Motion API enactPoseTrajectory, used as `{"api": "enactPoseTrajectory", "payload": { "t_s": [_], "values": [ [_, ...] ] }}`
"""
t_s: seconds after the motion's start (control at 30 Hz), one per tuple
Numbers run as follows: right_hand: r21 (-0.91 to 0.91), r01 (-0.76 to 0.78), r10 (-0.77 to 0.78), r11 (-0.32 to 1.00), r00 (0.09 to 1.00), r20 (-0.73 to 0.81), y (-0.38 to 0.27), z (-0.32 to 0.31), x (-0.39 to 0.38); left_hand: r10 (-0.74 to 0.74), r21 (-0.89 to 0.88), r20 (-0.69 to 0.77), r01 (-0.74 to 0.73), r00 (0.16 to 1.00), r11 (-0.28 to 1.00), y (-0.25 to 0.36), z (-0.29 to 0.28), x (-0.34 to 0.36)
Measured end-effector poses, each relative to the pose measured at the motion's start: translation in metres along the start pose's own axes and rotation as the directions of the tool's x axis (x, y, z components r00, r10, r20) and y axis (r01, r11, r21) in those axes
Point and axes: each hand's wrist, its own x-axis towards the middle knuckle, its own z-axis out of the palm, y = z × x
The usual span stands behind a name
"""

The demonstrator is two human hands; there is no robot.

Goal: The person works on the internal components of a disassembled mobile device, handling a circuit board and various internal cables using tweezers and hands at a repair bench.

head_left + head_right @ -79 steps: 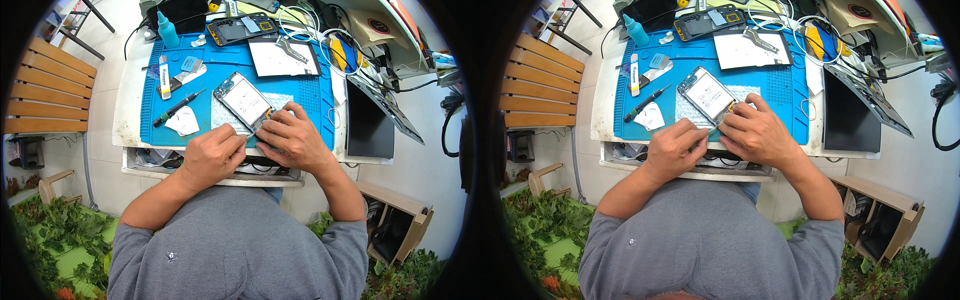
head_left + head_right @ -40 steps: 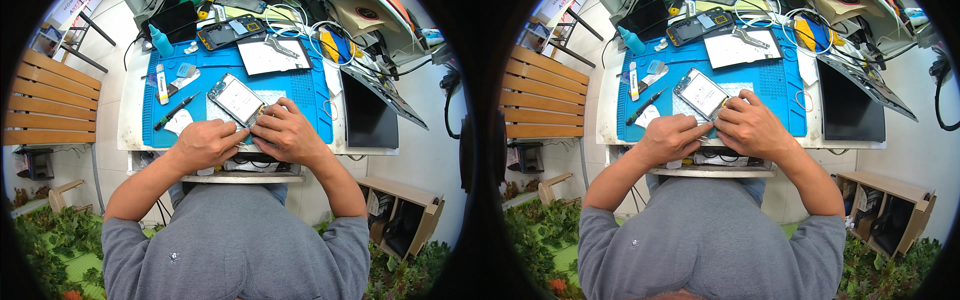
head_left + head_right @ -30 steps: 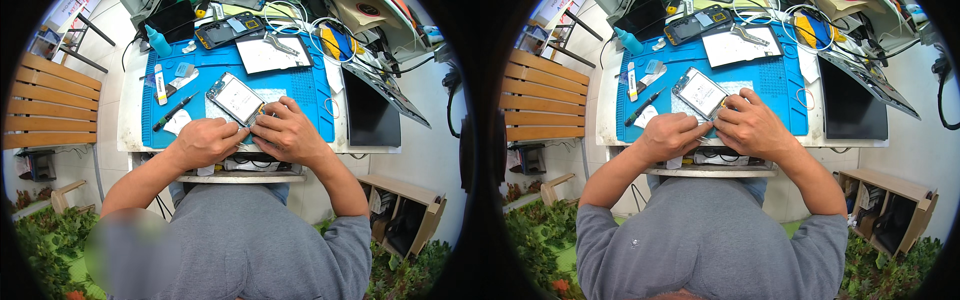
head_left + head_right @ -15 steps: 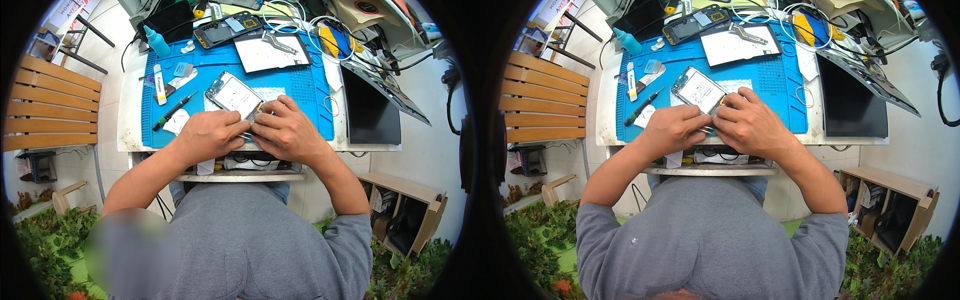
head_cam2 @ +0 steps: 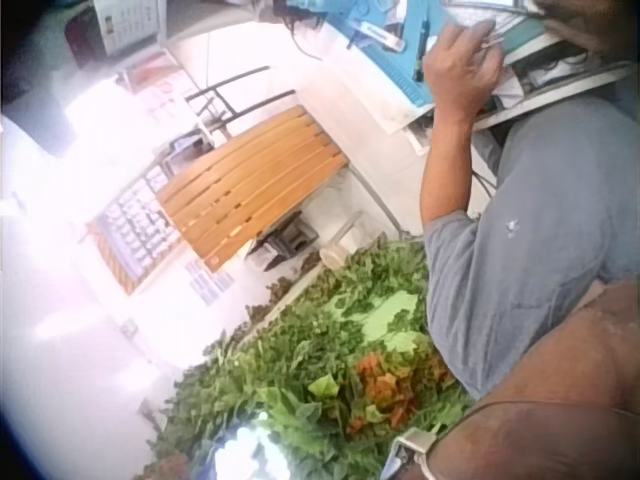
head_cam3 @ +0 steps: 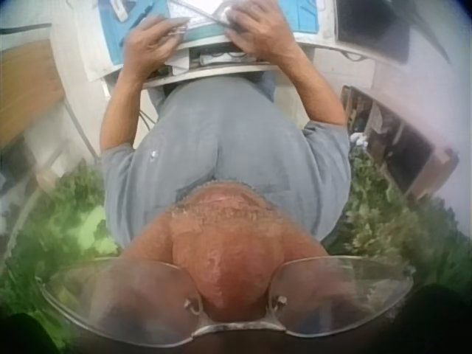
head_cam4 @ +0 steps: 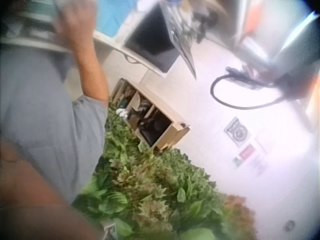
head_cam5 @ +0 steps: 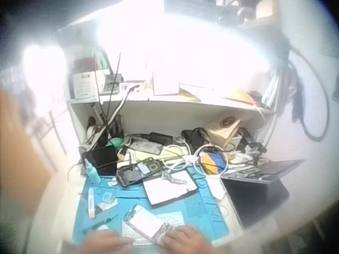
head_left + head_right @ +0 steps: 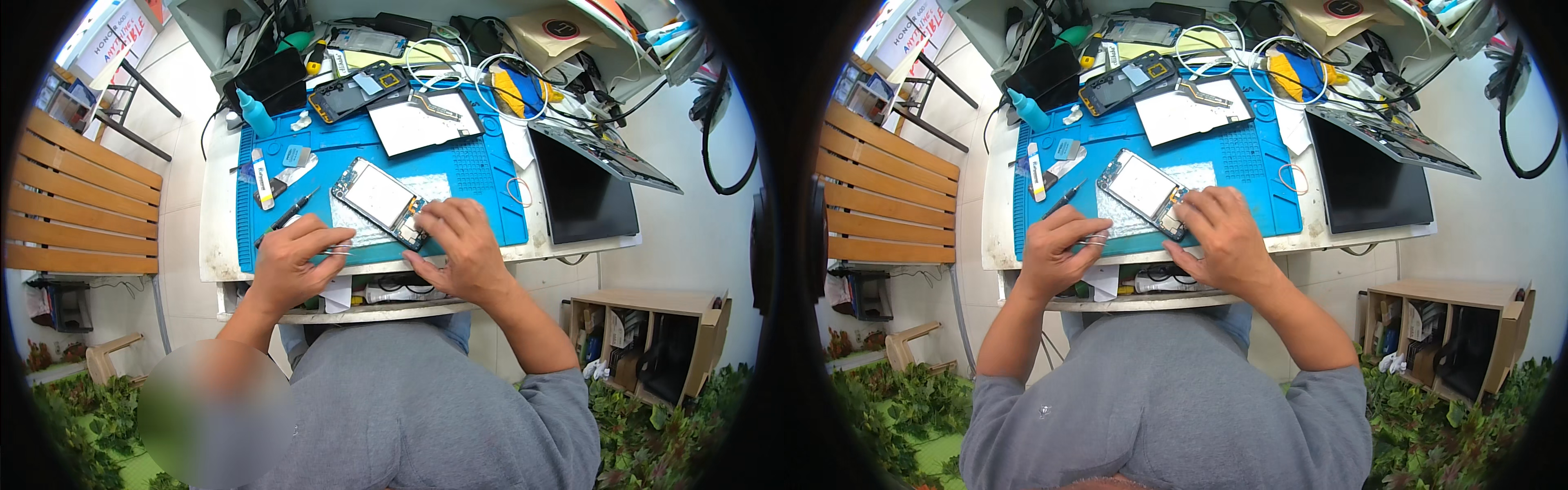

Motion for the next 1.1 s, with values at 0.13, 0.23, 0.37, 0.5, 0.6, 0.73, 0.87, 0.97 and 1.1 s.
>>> {"api": "enactPoseTrajectory", "payload": {
  "t_s": [0.13, 0.23, 0.37, 0.5, 0.6, 0.73, 0.87, 0.97, 1.1],
  "values": [
    [-0.02, -0.219, 0.217, 0.975, 0.973, -0.075, -0.006, 0.003, 0.002, -0.174, -0.063, -0.039, 0.171, 0.984, 0.983, -0.002, -0.011, -0.008],
    [0.063, -0.317, 0.317, 0.946, 0.948, 0.009, -0.003, 0.004, 0.007, -0.234, -0.098, -0.058, 0.228, 0.97, 0.969, -0.005, -0.015, -0.01],
    [0.072, -0.343, 0.339, 0.937, 0.939, 0.058, -0.002, -0.002, 0.015, -0.239, -0.105, -0.09, 0.229, 0.967, 0.968, -0.007, -0.021, -0.013],
    [0.132, -0.33, 0.315, 0.935, 0.941, 0.121, 0.017, -0.01, 0.015, -0.296, -0.071, -0.069, 0.292, 0.953, 0.954, -0.003, -0.037, -0.005],
    [0.148, -0.307, 0.276, 0.94, 0.941, 0.197, 0.035, -0.024, 0.017, -0.222, -0.116, -0.119, 0.208, 0.968, 0.971, -0.02, -0.037, 0.005],
    [0.15, -0.255, 0.198, 0.955, 0.928, 0.317, 0.056, -0.042, 0.028, -0.305, 0.024, -0.031, 0.306, 0.952, 0.952, -0.02, -0.034, 0.028],
    [0.13, -0.237, 0.175, 0.963, 0.914, 0.367, 0.069, -0.045, 0.029, -0.238, 0.194, 0.017, 0.23, 0.971, 0.954, -0.033, -0.015, 0.052],
    [0.146, -0.158, 0.133, 0.977, 0.977, 0.165, 0.061, -0.037, 0.019, -0.221, 0.234, 0.029, 0.209, 0.975, 0.95, -0.047, 0.003, 0.067],
    [0.041, -0.164, 0.163, 0.986, 0.986, 0.027, 0.031, -0.028, 0.0, -0.093, 0.383, 0.025, 0.077, 0.995, 0.921, -0.056, 0.011, 0.068]
  ]
}}
